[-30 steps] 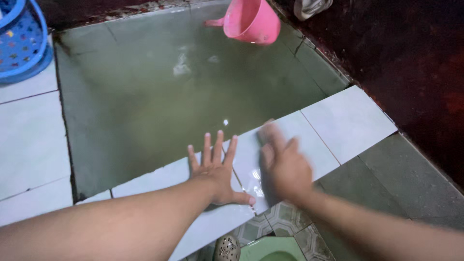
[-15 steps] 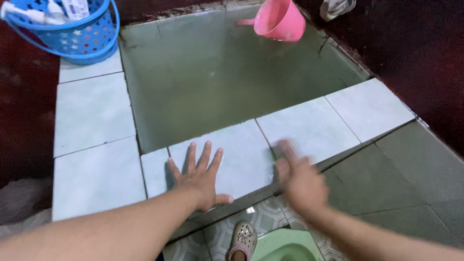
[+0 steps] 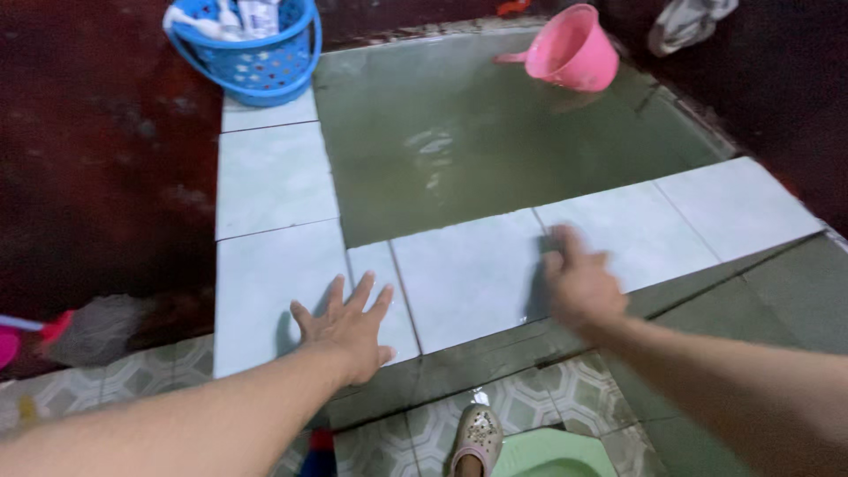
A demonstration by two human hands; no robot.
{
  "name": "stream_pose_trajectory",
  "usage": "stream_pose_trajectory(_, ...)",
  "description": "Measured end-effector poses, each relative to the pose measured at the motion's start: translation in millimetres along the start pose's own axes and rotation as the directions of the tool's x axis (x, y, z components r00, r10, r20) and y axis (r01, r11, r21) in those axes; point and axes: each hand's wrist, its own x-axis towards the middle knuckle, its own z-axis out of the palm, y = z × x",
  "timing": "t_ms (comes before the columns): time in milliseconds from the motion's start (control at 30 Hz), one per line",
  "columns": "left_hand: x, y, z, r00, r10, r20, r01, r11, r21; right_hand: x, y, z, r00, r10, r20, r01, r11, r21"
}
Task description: The person scrubs white tiles along the edge of a water-filled basin using a green brush. They repeatedly wet the brush in the basin and scrub the tiles. The person also moves a blue basket containing toiletries aside and then returns it to the edge of the basin.
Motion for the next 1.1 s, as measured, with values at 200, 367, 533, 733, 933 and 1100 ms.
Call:
stream_pose_trajectory(200, -10, -35, 11, 0.995, -0.101, -0.007, 0.100, 0.992, -0.078, -93, -100, 81, 0.816, -0.539, 0.207, 0.557, 0.830, -0.033)
stream_pose_trajectory(367, -11, -67, 15, 0.992, -0.124, -0.001, 0.122, 0.978, -0.167, -1, -69, 53, 0.958, -0.284, 0.045, 0.287, 0.953, -0.094)
stream_pose_trajectory(533, -6, -65, 15, 0.993, -0.114, -0.007, 0.112, 0.982, -0.153, -10, -77, 54, 0.980, -0.198, -0.020, 0.196, 0.978, -0.066)
stream_pose_trajectory(733, -14, -65, 11, 0.996, -0.089, -0.028, 0.086, 0.989, -0.118, -94, -134, 97, 0.896, -0.429, 0.116, 0.434, 0.901, -0.022)
stream_pose_trajectory(933, -5, -81, 6, 0.992, -0.003, -0.125, -0.009, 0.995, -0.101, 3, -66, 43, 0.989, -0.144, -0.028, 0.139, 0.982, -0.130)
stream_pose_trajectory(1100, 15, -89, -6, 0.982, 0.030, -0.186, -0.056, 0.989, -0.140, 0, -62, 41, 0.994, -0.078, -0.077, 0.075, 0.996, -0.044)
